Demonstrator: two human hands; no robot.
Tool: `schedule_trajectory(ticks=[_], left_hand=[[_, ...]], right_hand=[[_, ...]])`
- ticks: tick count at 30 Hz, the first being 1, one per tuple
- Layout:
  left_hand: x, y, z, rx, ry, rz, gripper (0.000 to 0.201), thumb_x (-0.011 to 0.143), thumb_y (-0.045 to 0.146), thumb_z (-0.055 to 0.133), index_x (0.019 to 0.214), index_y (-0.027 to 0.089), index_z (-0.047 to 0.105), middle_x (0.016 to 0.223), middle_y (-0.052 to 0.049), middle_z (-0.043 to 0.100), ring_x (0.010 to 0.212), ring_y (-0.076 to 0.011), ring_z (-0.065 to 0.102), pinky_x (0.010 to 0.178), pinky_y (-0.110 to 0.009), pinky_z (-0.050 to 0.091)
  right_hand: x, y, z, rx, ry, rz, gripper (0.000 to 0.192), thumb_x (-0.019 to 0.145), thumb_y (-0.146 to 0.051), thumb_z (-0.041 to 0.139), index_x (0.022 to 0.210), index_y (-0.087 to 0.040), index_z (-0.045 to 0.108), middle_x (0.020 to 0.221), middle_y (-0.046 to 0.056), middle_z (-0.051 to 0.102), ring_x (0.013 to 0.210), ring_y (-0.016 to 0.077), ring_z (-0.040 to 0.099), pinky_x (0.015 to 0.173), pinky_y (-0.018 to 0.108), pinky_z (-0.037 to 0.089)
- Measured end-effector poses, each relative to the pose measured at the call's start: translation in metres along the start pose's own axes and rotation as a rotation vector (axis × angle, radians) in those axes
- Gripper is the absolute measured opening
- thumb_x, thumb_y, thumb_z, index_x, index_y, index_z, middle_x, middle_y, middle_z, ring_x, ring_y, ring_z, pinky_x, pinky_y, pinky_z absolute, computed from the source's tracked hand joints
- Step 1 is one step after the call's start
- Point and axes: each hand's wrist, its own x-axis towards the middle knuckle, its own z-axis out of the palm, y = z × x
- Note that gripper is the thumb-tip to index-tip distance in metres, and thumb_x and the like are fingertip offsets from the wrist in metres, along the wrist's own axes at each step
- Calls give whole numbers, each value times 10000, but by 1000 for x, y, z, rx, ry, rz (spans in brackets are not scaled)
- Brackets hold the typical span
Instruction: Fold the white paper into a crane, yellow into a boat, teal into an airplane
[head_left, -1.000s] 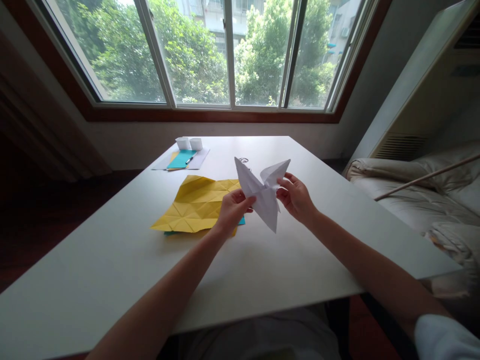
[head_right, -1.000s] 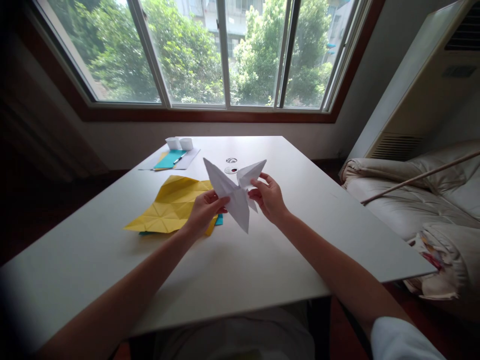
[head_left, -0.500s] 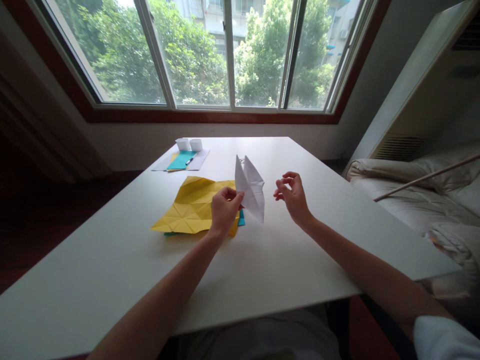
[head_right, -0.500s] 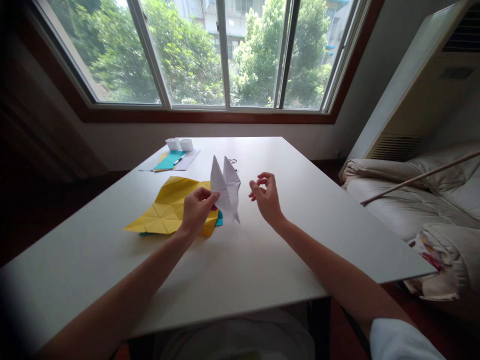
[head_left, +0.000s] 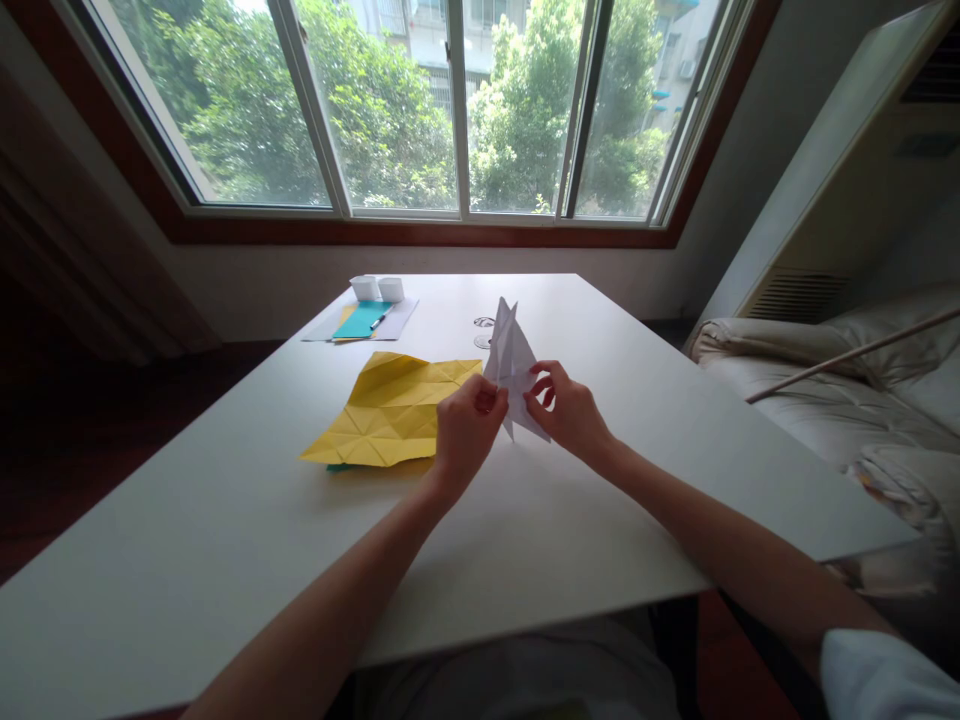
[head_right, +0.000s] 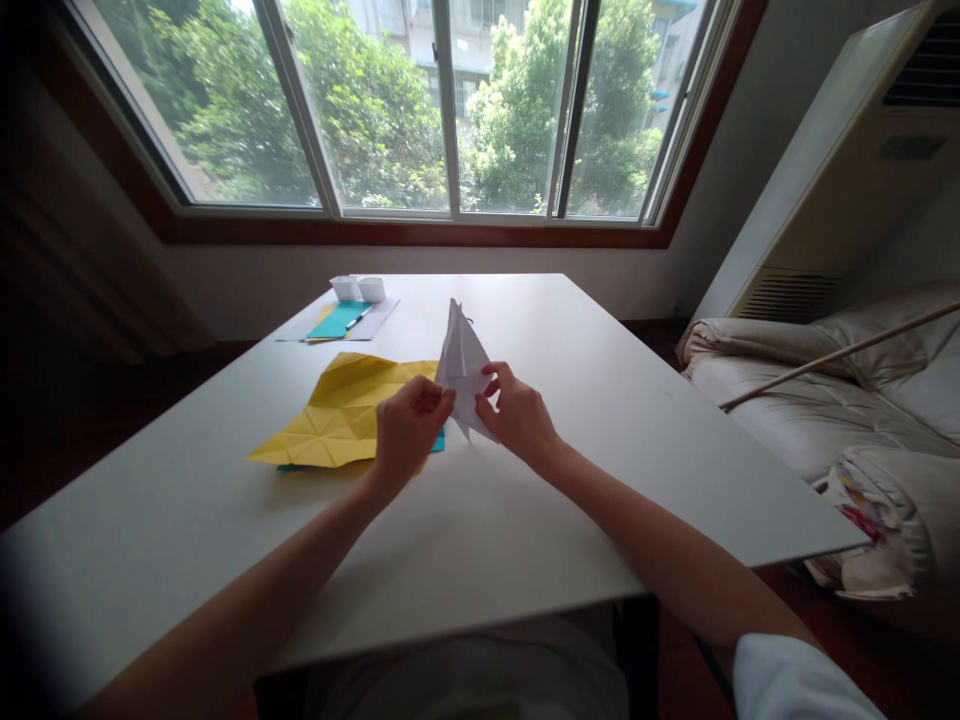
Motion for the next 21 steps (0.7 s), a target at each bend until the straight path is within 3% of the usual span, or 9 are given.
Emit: schedule_trajectory(ticks=[6,10,15,18,21], left_hand=[[6,-3,-5,29,71,-90,166,717,272,592,607,180,508,540,45,551,512,-99,540,536,-198,411],[11,-8,-8,-103,95,-201,165,739,302,563,657,177,493,633,28,557,531,-111,569,519,-206,429],[12,-13,-7,-176,125,-243,170,761,342,549,742,185,484,656,31,530,499,-108,555,477,-203,420],[12,-14,-5,-188,132,-248,174,785,352,522,748,194,458,604,47,488,470,-99,522,451,-193,389],[11,-12,-5,-196,146,-210,110,786,288,510,788,193,456,719,24,518,552,-98,547,499,-194,413]], right_hand=[[3,0,-7,117,64,-42,239,797,-203,468,1035,-204,487,726,-9,624,610,115,601,593,221,472],[4,-3,-9,222,132,79,350,745,-228,526,1089,-211,463,721,-18,625,626,124,618,624,233,498],[2,-3,-5,333,-14,247,528,674,-221,560,1173,-206,390,653,-42,611,599,142,617,609,256,500],[2,1,-1,380,-125,327,530,669,-198,536,1171,-204,368,633,-46,607,579,143,615,575,247,487],[1,4,1,316,-185,323,484,674,-196,527,1138,-213,388,646,-40,615,585,143,611,560,233,467]])
